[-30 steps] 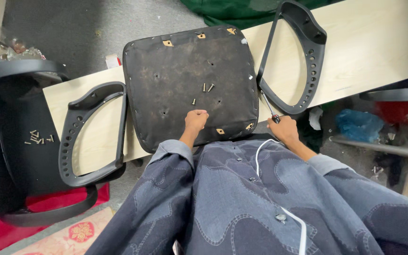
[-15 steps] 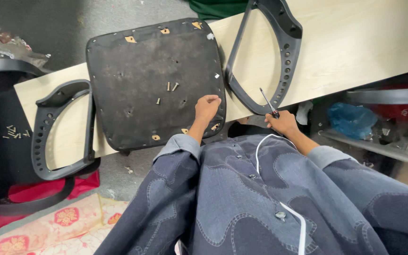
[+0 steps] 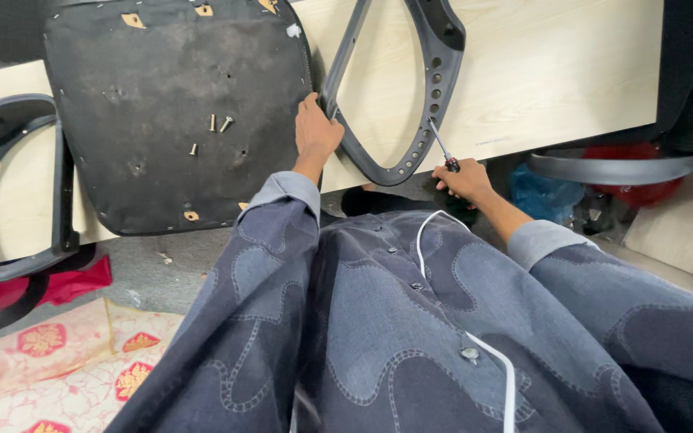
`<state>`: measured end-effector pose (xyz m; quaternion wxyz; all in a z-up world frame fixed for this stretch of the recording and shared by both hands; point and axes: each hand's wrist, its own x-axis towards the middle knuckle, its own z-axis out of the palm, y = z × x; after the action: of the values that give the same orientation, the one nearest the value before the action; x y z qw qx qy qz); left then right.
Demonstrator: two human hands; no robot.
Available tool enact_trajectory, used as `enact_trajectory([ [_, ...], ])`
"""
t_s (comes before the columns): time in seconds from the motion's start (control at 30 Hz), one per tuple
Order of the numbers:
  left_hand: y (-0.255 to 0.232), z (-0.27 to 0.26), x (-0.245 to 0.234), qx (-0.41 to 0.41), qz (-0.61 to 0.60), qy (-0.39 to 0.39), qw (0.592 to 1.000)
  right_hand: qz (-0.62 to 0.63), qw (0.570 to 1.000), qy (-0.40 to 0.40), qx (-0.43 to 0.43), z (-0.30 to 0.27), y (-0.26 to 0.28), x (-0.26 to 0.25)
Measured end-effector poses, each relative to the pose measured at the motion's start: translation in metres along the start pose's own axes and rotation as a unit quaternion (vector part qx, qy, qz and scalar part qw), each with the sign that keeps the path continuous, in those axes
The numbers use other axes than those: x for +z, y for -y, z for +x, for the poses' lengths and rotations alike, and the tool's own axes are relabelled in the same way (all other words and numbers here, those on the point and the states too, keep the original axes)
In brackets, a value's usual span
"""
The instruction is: The person assembles a chair by attaching a plastic frame to the underside of the seat using a screwdriver and screws. They align the frame, insert screws, and tighten them to secure the component.
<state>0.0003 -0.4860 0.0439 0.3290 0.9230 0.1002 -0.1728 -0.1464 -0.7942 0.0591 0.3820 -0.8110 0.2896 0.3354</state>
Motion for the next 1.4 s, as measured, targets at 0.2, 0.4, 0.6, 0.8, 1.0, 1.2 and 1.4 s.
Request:
enact_trajectory([
  [0.2, -0.006, 0.016, -0.006, 0.014, 0.003, 0.017, 1.000, 0.001, 1.000, 0.017, -0.002, 0.009, -0.002, -0.016],
  [0.4, -0.032, 0.019, 0.004, -0.087, 0.019, 0.062, 0.994, 0.006, 1.000, -0.007, -0.009, 0.005, 0.006, -0.017],
  [0.6, -0.031, -0.008, 0.043, -0.089, 0.036, 0.095, 0.991, 0.016, 0.999, -0.008, -0.045, 0.002, 0.029, -0.003],
  [0.8, -0.014, -0.048, 0.090, -0.021, -0.013, 0.220, 0.975, -0.017, 0.999, -0.031, -0.006, 0.011, 0.058, 0.019],
  [1.0, -0.004, -0.079, 0.104, -0.054, -0.062, 0.330, 0.940, -0.124, 0.986, -0.071, -0.091, 0.025, 0.071, 0.033],
  [1.2, 0.026, -0.078, 0.086, -0.110, -0.110, 0.277, 0.948, -0.203, 0.973, -0.053, -0.101, 0.020, 0.082, 0.045],
  [1.4, 0.031, -0.080, 0.064, -0.139, -0.202, 0.238, 0.940, -0.223, 0.970, -0.070, -0.066, 0.025, 0.091, 0.062],
])
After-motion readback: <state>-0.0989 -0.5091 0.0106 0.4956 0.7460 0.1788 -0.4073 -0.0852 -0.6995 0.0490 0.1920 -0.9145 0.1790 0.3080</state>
